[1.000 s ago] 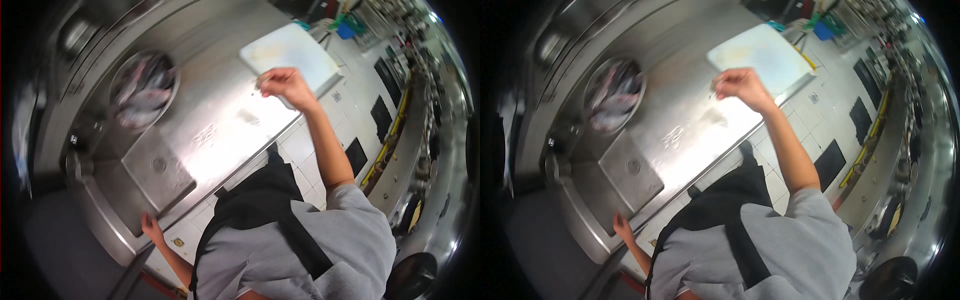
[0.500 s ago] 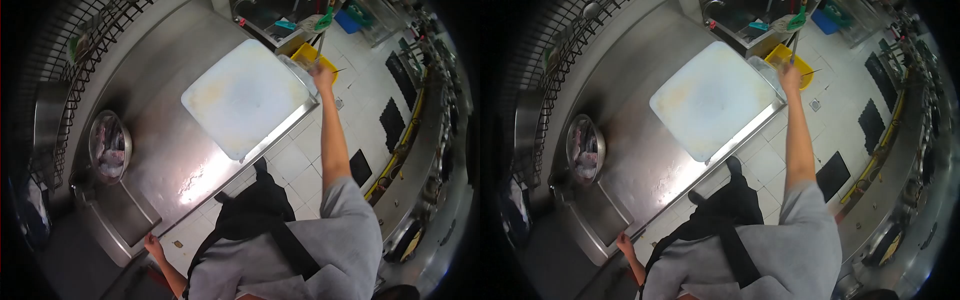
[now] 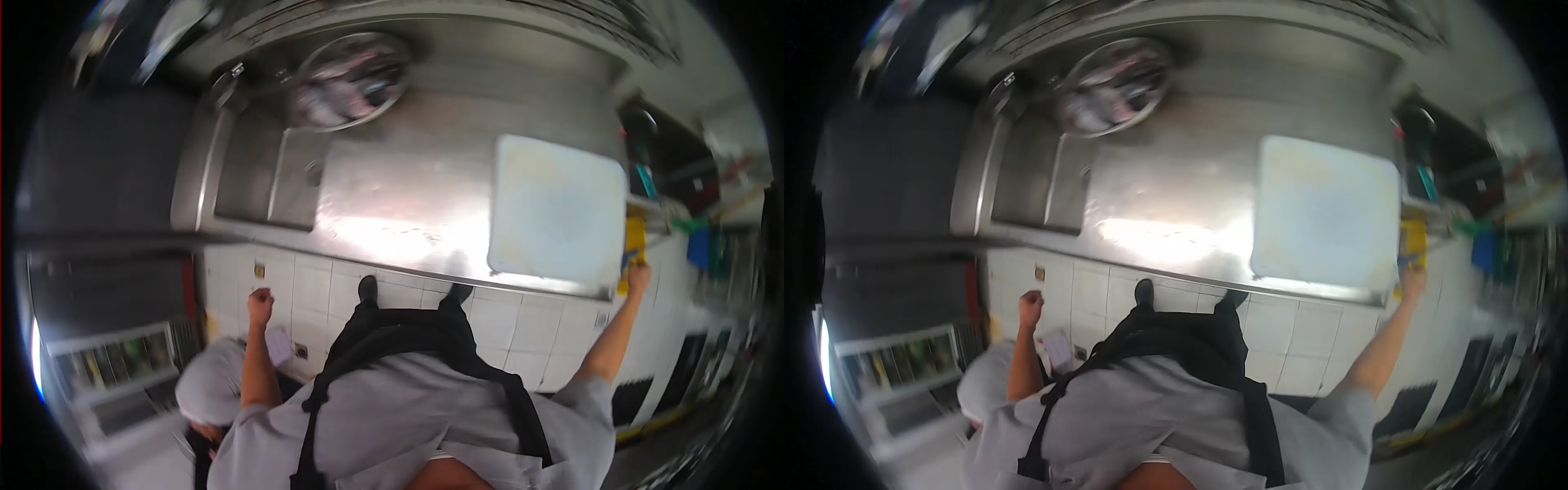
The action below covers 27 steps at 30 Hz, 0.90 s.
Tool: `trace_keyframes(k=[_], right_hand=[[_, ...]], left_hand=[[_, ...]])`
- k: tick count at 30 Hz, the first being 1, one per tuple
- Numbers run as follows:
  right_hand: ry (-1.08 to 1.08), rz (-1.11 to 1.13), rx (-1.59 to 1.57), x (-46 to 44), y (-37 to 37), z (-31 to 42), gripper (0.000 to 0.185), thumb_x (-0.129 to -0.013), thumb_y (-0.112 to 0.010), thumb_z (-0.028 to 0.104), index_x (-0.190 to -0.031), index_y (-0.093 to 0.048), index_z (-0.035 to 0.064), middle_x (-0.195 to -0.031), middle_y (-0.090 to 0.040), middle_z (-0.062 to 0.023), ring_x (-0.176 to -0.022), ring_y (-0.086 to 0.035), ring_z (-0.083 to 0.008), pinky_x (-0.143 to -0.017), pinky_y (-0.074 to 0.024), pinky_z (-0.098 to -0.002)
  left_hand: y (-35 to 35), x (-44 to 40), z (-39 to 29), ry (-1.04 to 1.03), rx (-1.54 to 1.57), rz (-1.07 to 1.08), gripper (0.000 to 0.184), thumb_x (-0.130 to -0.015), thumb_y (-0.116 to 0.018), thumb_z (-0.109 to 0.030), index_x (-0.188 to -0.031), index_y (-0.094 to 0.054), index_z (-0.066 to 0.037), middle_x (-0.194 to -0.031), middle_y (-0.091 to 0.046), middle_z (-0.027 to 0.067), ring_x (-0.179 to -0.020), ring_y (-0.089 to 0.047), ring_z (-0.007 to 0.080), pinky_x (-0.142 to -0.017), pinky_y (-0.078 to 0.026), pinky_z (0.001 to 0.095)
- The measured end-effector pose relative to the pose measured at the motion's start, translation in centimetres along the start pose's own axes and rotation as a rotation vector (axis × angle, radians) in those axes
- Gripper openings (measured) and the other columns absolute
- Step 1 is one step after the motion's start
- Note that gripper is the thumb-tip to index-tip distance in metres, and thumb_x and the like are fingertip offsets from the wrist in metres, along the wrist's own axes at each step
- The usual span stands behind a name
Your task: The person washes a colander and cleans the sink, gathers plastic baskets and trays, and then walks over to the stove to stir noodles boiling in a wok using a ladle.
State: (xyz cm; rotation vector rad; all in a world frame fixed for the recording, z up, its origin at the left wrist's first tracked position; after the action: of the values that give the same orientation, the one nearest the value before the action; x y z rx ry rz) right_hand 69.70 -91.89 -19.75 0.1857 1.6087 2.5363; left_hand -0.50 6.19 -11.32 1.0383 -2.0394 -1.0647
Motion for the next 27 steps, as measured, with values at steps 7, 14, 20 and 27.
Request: trace_keyframes(k=[7,14,20,27], right_hand=[[0.021,-0.290,-0.028,5.7,5.5,12.8,0.040,-0.084,-0.065,0.016,-0.119,-0.063,-0.0031,-0.112,-0.066,-0.0239,-0.097,-0.067,-0.0345,-0.088,-0.0512,-0.0415],[0.213,0.233,-0.621,21.7,-0.1,43.3,0.036,-0.092,-0.064,0.018,-0.121,-0.060,-0.0019,-0.102,-0.068,-0.0116,-0.080,-0.066,-0.0163,-0.071,-0.0549,-0.0280],[0.178,0.942,-0.635,39.9,-18.0,62.9,0.025,-0.096,-0.060,0.020,-0.109,-0.063,-0.0013,-0.093,-0.067,-0.0101,-0.078,-0.066,-0.0179,-0.071,-0.0568,-0.0304],[0.154,1.549,-0.676,59.9,-32.9,77.1,0.034,-0.098,-0.056,0.021,-0.114,-0.061,-0.0080,-0.098,-0.068,-0.0149,-0.088,-0.069,-0.0210,-0.081,-0.0578,-0.0301]], left_hand=[[-4.0,6.3,16.8,0.426,0.378,0.070,0.024,-0.075,-0.063,-0.005,-0.096,-0.069,0.006,-0.081,-0.070,0.0123,-0.071,-0.068,0.0204,-0.064,-0.053,0.0305],[-4.0,5.5,27.3,0.519,0.555,0.005,0.024,-0.080,-0.061,-0.007,-0.099,-0.067,0.006,-0.082,-0.070,0.0122,-0.070,-0.067,0.0203,-0.062,-0.053,0.0302],[-1.7,-4.7,19.8,0.013,0.528,-0.073,0.019,-0.083,-0.061,0.001,-0.101,-0.065,0.005,-0.088,-0.070,0.0152,-0.079,-0.066,0.0192,-0.075,-0.053,0.0304],[7.9,-16.0,6.5,-0.254,0.490,-0.364,0.015,-0.083,-0.059,0.005,-0.096,-0.064,0.001,-0.089,-0.066,0.0124,-0.079,-0.065,0.0218,-0.073,-0.052,0.0299]])
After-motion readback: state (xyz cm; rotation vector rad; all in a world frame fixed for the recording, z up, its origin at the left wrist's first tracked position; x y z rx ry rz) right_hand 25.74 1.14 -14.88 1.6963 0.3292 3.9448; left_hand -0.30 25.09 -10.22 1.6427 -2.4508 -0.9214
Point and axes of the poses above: each hand's wrist, its own x-axis away from the middle knuckle, its own y-axis out of the back of the hand, z = x × y, the point moved 8 cm from there along -x, towards the middle knuckle
